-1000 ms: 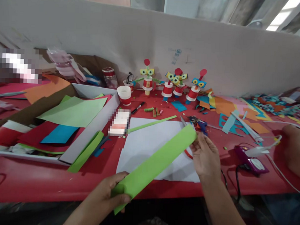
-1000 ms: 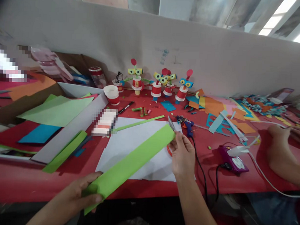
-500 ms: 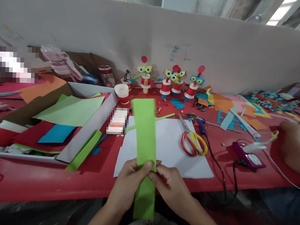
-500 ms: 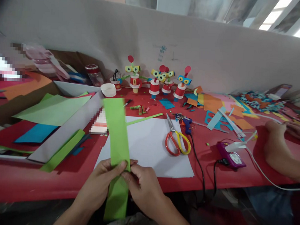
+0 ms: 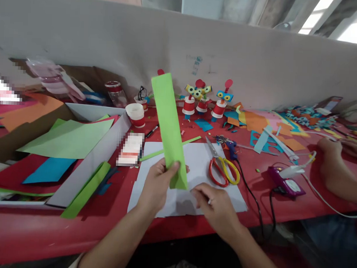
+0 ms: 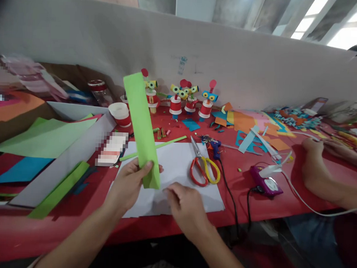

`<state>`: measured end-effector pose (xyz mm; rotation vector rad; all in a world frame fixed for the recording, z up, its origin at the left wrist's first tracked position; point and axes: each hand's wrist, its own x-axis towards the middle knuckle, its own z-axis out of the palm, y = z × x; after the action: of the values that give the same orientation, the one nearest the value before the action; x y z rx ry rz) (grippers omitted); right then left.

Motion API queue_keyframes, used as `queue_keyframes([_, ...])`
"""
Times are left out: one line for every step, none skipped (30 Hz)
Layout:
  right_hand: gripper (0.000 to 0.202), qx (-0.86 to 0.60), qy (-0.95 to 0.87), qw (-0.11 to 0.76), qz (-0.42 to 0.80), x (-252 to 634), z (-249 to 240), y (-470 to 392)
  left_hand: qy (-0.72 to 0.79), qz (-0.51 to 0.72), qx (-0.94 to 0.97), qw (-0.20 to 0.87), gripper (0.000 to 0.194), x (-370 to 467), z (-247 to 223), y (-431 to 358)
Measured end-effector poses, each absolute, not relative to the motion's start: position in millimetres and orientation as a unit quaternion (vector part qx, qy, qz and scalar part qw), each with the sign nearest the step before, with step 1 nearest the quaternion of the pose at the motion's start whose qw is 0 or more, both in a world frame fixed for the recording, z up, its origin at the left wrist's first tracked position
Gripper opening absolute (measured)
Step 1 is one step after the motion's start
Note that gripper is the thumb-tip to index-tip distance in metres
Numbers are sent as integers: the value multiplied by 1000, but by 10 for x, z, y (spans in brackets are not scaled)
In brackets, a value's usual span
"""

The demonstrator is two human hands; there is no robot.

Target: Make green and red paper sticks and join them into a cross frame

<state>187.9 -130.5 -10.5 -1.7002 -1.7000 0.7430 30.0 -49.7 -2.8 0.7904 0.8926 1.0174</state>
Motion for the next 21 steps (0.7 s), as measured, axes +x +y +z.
queue_keyframes([25,-666,-654,283,218,2012,-122,-1250,414,469,365,690,31,277,-65,-399])
queue_keyframes([26,-700,-648,266,136,2153,-149,-1193,422,467,374,681,33,250,-105,-295])
queue_keyframes([24,-719,-648,241,70,2294,-187,-1136,430,460,381,678,35,223,-144,-193])
queue_keyframes([25,-733,-647,208,21,2425,-231,-1081,434,457,387,673,36,197,-183,-99])
queue_keyframes([30,-746,-643,173,-1,2540,-278,-1030,438,453,390,672,36,176,-220,-19])
queue_keyframes([34,-757,-637,146,1,2634,-325,-982,441,452,391,669,37,160,-255,45])
queue_keyframes([37,-760,-635,136,13,2707,-366,-940,445,452,393,666,37,148,-286,93])
queue_keyframes([39,-759,-636,134,33,2762,-400,-901,449,452,396,661,37,139,-313,128])
queue_keyframes([40,-758,-636,138,57,2803,-422,-865,452,455,401,655,37,131,-333,152])
queue_keyframes([41,-759,-630,145,80,2836,-430,-832,454,459,407,646,38,123,-348,168])
queue_keyframes([41,-765,-617,153,102,2863,-424,-804,453,466,412,638,39,114,-355,181])
queue_keyframes([43,-776,-594,167,128,2884,-405,-783,451,473,414,633,40,105,-356,191])
queue_keyframes([45,-788,-564,188,160,2896,-373,-774,448,481,410,632,42,95,-351,202])
queue_keyframes([49,-794,-532,222,195,2895,-332,-783,446,490,401,633,43,87,-344,212])
queue_keyframes([53,-790,-501,271,229,2874,-288,-815,446,499,387,635,43,79,-335,223])
queue_keyframes([58,-773,-475,325,266,2827,-245,-872,446,508,370,637,42,74,-325,233])
queue_keyframes([62,-746,-455,383,301,2752,-208,-956,449,518,354,637,41,71,-316,242])
queue_keyframes([66,-707,-441,440,335,2649,-182,-1066,452,527,341,634,40,70,-308,249])
queue_keyframes([70,-667,-429,463,395,2522,-171,-1194,454,535,332,631,39,70,-300,254])
queue_keyframes([71,-634,-400,480,456,2377,-175,-1333,457,541,324,627,38,69,-292,258])
queue_keyframes([67,-585,-359,509,520,2223,-193,-1474,460,545,318,624,37,68,-284,261])
